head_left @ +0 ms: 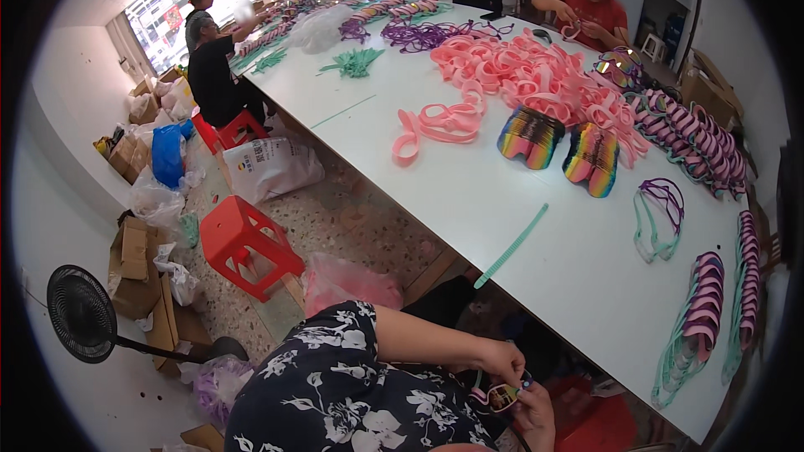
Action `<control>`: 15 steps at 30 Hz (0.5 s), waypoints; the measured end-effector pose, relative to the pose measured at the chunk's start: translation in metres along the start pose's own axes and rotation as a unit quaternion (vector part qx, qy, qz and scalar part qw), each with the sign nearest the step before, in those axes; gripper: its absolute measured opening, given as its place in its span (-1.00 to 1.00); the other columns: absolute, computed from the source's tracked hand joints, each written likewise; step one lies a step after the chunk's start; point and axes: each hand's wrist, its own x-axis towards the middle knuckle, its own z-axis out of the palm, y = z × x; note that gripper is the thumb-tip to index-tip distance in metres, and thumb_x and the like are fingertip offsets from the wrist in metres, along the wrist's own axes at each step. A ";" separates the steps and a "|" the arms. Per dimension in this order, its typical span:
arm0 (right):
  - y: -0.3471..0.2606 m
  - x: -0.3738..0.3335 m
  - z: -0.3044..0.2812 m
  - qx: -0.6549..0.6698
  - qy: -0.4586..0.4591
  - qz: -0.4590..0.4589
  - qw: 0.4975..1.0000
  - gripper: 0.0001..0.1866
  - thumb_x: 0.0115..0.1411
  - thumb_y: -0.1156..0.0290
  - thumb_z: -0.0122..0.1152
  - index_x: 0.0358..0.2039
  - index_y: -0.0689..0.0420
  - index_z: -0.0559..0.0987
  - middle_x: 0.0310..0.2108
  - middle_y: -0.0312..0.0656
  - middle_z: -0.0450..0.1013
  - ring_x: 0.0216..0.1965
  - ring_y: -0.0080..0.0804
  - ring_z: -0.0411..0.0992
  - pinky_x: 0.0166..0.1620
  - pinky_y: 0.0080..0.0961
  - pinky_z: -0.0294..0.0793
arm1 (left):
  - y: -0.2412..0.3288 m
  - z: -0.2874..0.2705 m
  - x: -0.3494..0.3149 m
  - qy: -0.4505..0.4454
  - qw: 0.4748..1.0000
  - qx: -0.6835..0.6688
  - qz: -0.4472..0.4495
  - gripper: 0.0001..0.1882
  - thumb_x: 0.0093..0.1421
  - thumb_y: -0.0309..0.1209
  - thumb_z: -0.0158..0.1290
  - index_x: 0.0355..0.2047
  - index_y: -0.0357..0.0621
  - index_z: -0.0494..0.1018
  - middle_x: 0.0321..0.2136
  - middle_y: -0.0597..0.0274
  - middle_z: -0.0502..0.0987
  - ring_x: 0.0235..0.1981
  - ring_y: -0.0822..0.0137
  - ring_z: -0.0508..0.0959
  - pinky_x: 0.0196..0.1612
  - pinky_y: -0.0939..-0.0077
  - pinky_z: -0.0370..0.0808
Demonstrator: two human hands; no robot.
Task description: Assembling components of swimming goggles in a workshop setting.
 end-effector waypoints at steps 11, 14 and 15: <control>-0.018 0.006 0.007 -0.034 -0.055 0.102 0.993 -0.81 0.02 0.66 0.27 -0.31 0.22 0.53 -0.45 -0.29 0.47 -0.53 -0.55 0.41 -0.44 -0.69 0.38 | -0.014 -0.008 0.012 -0.081 0.996 -0.028 -0.020 -0.83 0.11 -0.40 0.30 -0.41 -0.18 0.53 -0.54 0.37 0.51 -0.53 0.54 0.45 -0.46 0.66 0.37; -0.020 0.008 0.006 -0.046 -0.057 0.104 0.992 -0.85 0.04 0.65 0.28 -0.36 0.20 0.53 -0.48 -0.30 0.46 -0.56 -0.58 0.38 -0.47 -0.70 0.35 | -0.013 -0.007 0.009 -0.077 0.996 -0.029 -0.026 -0.82 0.14 -0.39 0.30 -0.40 -0.18 0.52 -0.53 0.38 0.50 -0.50 0.55 0.46 -0.44 0.65 0.38; -0.020 0.009 0.007 -0.047 -0.061 0.102 0.992 -0.86 0.05 0.64 0.28 -0.37 0.20 0.53 -0.49 -0.30 0.45 -0.57 -0.58 0.37 -0.48 -0.70 0.34 | -0.010 -0.007 0.007 -0.070 0.997 -0.026 -0.026 -0.82 0.14 -0.39 0.30 -0.41 -0.18 0.52 -0.53 0.39 0.50 -0.49 0.55 0.46 -0.44 0.65 0.38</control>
